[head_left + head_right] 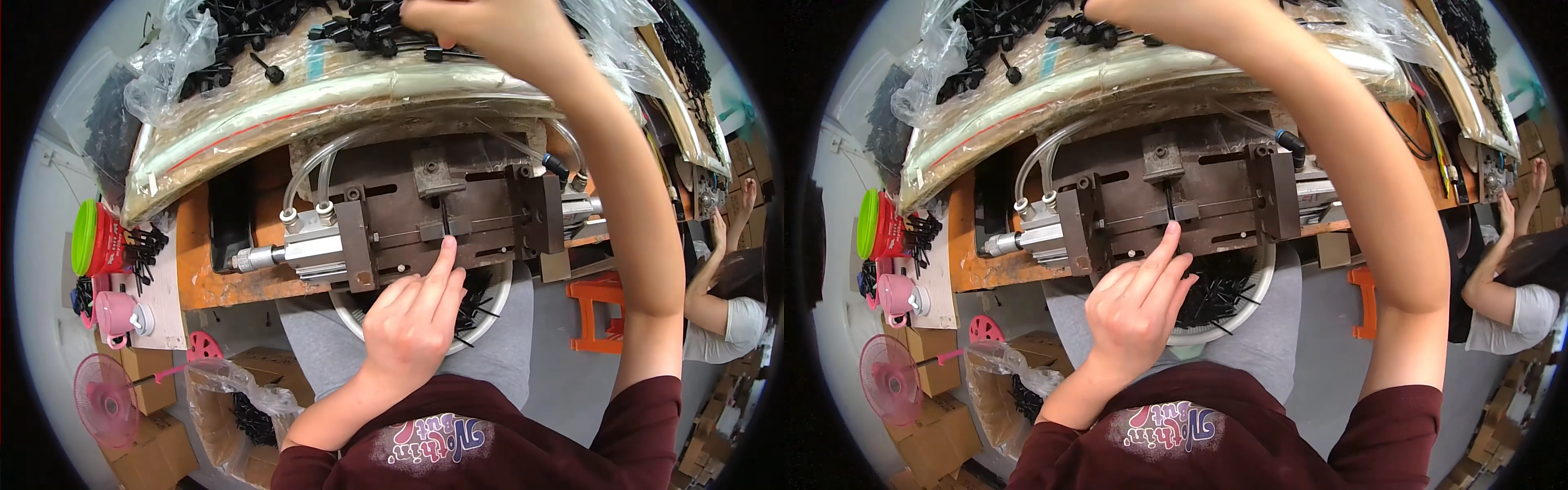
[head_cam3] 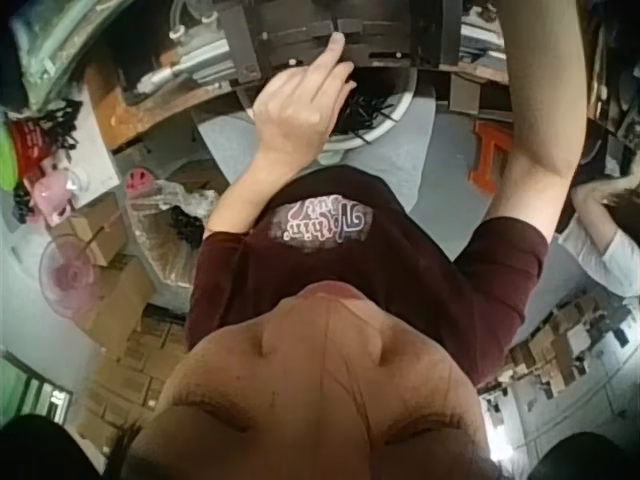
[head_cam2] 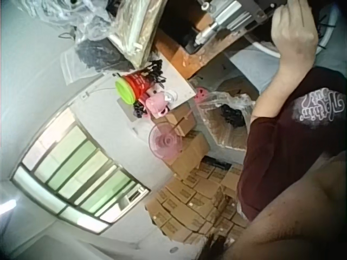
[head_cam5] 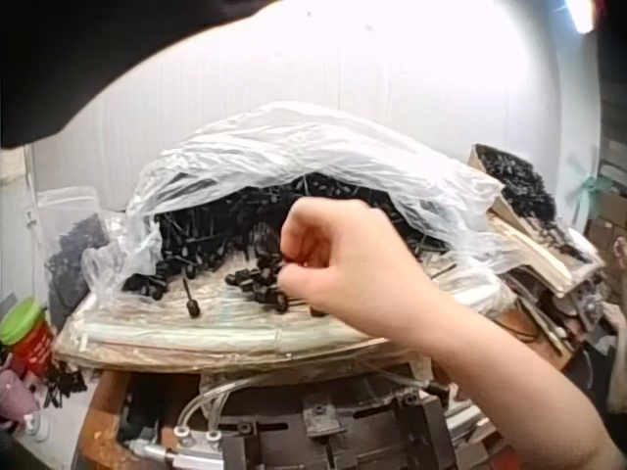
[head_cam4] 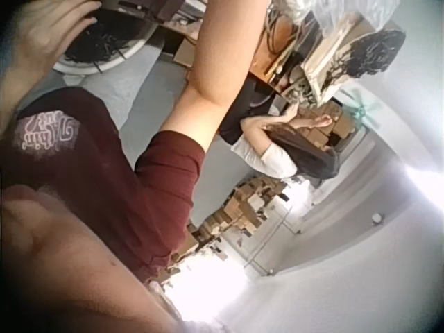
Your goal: The person is using a specialized clamp tool and hands to assemble small plastic components, possibly for wiring or electronics.
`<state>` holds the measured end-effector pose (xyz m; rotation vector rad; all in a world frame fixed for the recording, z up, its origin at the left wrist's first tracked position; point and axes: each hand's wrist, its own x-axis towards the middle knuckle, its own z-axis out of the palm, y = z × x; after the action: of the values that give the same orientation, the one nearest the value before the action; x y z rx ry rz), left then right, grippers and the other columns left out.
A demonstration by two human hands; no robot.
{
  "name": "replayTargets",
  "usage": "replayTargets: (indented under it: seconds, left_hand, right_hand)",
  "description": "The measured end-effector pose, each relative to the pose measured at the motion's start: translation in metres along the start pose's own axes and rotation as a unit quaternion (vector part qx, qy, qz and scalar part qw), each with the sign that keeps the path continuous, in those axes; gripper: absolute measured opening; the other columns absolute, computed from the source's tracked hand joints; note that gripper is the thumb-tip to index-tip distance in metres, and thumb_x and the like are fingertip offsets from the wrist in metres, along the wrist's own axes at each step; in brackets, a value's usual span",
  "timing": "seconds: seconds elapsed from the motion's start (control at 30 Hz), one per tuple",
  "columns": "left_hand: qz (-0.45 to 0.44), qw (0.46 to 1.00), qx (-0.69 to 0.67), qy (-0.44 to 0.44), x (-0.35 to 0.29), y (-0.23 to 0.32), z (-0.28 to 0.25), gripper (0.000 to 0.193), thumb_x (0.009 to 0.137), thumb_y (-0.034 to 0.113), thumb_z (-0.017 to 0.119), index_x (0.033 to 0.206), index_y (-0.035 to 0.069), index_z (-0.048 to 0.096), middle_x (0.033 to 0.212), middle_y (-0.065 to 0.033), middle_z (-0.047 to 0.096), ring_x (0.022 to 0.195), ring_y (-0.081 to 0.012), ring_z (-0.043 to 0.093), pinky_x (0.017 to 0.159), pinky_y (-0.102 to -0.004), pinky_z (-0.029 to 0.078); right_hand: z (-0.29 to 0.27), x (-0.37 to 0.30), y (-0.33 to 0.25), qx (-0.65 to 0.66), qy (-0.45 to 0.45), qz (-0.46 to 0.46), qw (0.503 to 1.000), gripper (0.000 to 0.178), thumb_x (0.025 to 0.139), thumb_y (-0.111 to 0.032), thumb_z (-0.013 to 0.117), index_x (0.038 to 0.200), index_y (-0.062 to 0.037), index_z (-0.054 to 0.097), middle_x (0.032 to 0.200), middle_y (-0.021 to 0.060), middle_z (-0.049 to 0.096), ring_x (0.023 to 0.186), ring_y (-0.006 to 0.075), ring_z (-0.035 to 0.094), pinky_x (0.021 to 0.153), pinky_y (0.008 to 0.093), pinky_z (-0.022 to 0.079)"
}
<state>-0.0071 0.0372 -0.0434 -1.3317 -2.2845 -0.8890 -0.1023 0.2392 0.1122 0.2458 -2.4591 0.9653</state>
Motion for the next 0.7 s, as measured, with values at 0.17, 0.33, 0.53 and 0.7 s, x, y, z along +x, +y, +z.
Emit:
replayTargets:
  seconds: [0.17,0.33,0.53,0.7]
  left_hand:
    - [0.004,1.000,0.001,-0.009,0.012,0.001,-0.001,0.024,0.069,0.010,0.080,0.090,0.003,0.071,0.118,-0.0114,0.069,0.067,-0.0185,0.065,0.064,-0.0283,0.051]
    - [-0.016,0.999,0.021,-0.027,0.009,0.000,-0.004,0.024,0.068,0.011,0.081,0.089,0.004,0.072,0.117,-0.0103,0.070,0.059,-0.0161,0.063,0.059,-0.0267,0.049]
    - [-0.013,0.999,0.029,-0.043,0.015,0.003,-0.005,0.023,0.069,0.012,0.080,0.089,0.005,0.072,0.116,-0.0101,0.070,0.057,-0.0149,0.062,0.058,-0.0260,0.049]
    - [-0.015,0.999,0.014,-0.049,0.014,0.001,-0.008,0.024,0.069,0.011,0.080,0.091,0.005,0.072,0.117,-0.0112,0.070,0.058,-0.0157,0.063,0.058,-0.0261,0.049]
  right_hand:
    - [-0.017,-0.030,-0.018,0.175,0.083,0.117,0.974,0.016,0.087,-0.004,0.066,0.100,0.0036,0.066,0.084,0.0092,0.068,0.076,0.0133,0.066,0.068,0.0263,0.054]
    - [-0.010,-0.070,-0.025,0.284,0.128,0.136,0.941,0.031,0.092,-0.018,0.062,0.114,0.0042,0.062,0.112,0.0184,0.064,0.094,0.0240,0.068,0.080,0.0346,0.054]
    - [-0.010,-0.151,-0.027,0.238,0.092,0.061,0.965,0.037,0.085,-0.019,0.069,0.111,0.0045,0.056,0.127,0.0299,0.057,0.103,0.0289,0.067,0.085,0.0339,0.057]
    - [-0.004,-0.183,-0.034,0.034,0.015,0.018,0.999,0.033,0.069,0.005,0.081,0.099,0.0019,0.069,0.125,0.0210,0.061,0.096,0.0241,0.067,0.079,0.0306,0.057]
